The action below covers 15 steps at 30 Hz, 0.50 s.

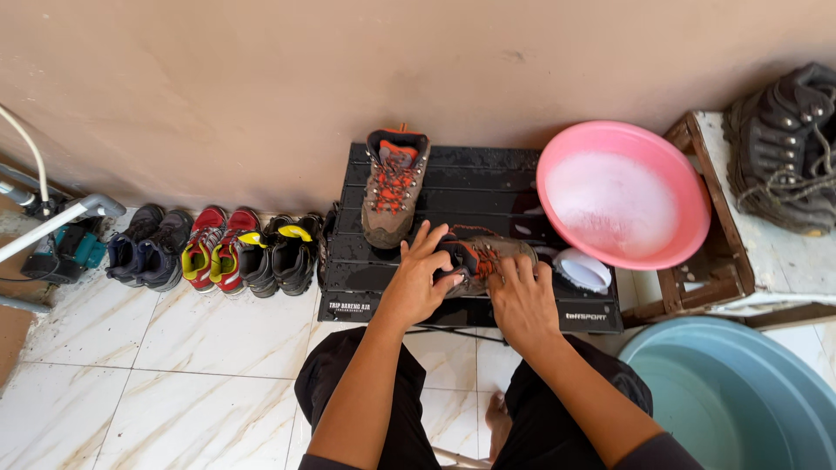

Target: The person scrubs a brown hiking boot with a brush, focusing on the laces and upper sections. They repeatedly dip the brush into a pink basin of soapy water to clean the shoe thoroughly.

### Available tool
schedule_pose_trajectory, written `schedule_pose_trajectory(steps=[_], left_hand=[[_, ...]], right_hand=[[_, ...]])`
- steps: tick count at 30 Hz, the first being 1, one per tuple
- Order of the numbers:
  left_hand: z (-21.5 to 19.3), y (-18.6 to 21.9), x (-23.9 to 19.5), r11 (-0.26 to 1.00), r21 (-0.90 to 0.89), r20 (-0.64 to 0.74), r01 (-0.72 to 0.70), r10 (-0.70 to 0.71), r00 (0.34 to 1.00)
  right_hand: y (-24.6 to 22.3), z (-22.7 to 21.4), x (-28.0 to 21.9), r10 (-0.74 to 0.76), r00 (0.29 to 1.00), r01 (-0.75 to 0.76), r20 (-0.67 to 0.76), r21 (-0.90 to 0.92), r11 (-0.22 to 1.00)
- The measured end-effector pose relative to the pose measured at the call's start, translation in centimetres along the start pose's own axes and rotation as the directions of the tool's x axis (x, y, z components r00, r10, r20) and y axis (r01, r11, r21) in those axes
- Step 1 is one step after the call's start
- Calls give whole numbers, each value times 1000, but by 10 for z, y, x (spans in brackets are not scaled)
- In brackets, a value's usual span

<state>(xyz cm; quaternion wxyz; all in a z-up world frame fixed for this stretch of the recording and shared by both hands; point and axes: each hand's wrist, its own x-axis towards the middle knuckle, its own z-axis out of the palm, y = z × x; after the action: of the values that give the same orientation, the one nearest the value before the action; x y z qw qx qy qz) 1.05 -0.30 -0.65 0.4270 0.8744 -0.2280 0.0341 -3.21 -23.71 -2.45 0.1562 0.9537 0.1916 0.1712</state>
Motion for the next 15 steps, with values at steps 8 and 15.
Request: schedule_pose_trajectory(steps=[8, 15], left_hand=[[3, 8, -4, 1000, 5, 16, -9, 9, 1000], [9, 8, -3, 998, 55, 6, -21, 21, 1000]], right_hand=[[-27, -14, 19, 67, 941, -38, 331, -95, 995], [-44, -14, 52, 58, 819, 22, 572, -132, 991]])
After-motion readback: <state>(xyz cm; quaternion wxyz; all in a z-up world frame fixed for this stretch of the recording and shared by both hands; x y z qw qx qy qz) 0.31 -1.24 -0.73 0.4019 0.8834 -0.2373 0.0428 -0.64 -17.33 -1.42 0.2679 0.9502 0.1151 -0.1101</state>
